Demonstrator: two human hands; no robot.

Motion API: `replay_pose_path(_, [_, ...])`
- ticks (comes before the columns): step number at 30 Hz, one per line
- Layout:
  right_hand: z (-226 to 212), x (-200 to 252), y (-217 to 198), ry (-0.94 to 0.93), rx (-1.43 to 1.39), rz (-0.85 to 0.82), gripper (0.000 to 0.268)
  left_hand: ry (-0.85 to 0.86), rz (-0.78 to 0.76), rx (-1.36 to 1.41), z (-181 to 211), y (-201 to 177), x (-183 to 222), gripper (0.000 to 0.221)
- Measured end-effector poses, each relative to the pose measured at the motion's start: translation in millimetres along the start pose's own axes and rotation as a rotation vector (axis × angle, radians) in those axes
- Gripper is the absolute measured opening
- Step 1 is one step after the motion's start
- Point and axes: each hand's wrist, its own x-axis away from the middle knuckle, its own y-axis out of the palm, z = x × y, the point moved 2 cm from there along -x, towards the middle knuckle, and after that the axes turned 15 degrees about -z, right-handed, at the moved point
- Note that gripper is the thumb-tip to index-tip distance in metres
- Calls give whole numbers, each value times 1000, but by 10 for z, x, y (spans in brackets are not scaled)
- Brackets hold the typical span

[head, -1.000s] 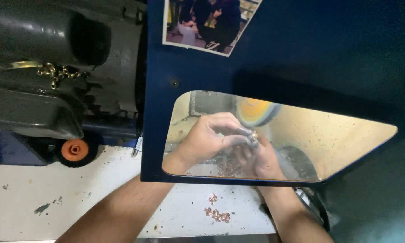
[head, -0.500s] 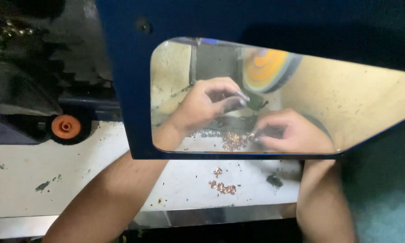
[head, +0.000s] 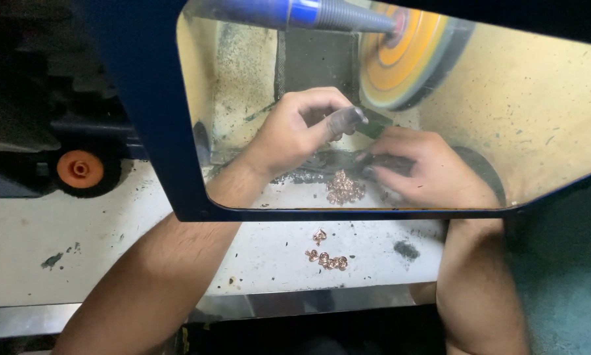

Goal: Polishing small metal jewelry components using a rotating polishing wheel inside a protective box.

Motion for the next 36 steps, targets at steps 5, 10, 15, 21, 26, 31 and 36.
replay_pose_path(5, [-68, -58, 147, 50, 116, -66, 24, -33, 25, -4, 25, -2, 27, 32])
replay_pose_path(10, [-58, -43, 168, 25, 141, -115, 21, -35, 27, -6, 9, -5, 34, 32])
replay_pose_path(15, [-46, -26, 154, 97, 150, -127, 27, -37, 29, -14, -8, -7, 14, 31])
replay_pose_path(21, [-149, -57, 163, 55, 112, -168, 22, -18, 36, -38, -30, 0, 16, 28])
replay_pose_path(26, [14, 15, 104, 102, 102, -190, 22, -23, 29, -34, 25, 2, 57, 26])
replay_pose_path(31, [4, -23, 184, 105, 107, -234, 24, 3, 37, -54, 33, 1, 67, 25])
replay_pose_path(36, [-178, -51, 242, 71, 17, -251, 18, 48, 26, -73, 3, -20, 84, 26])
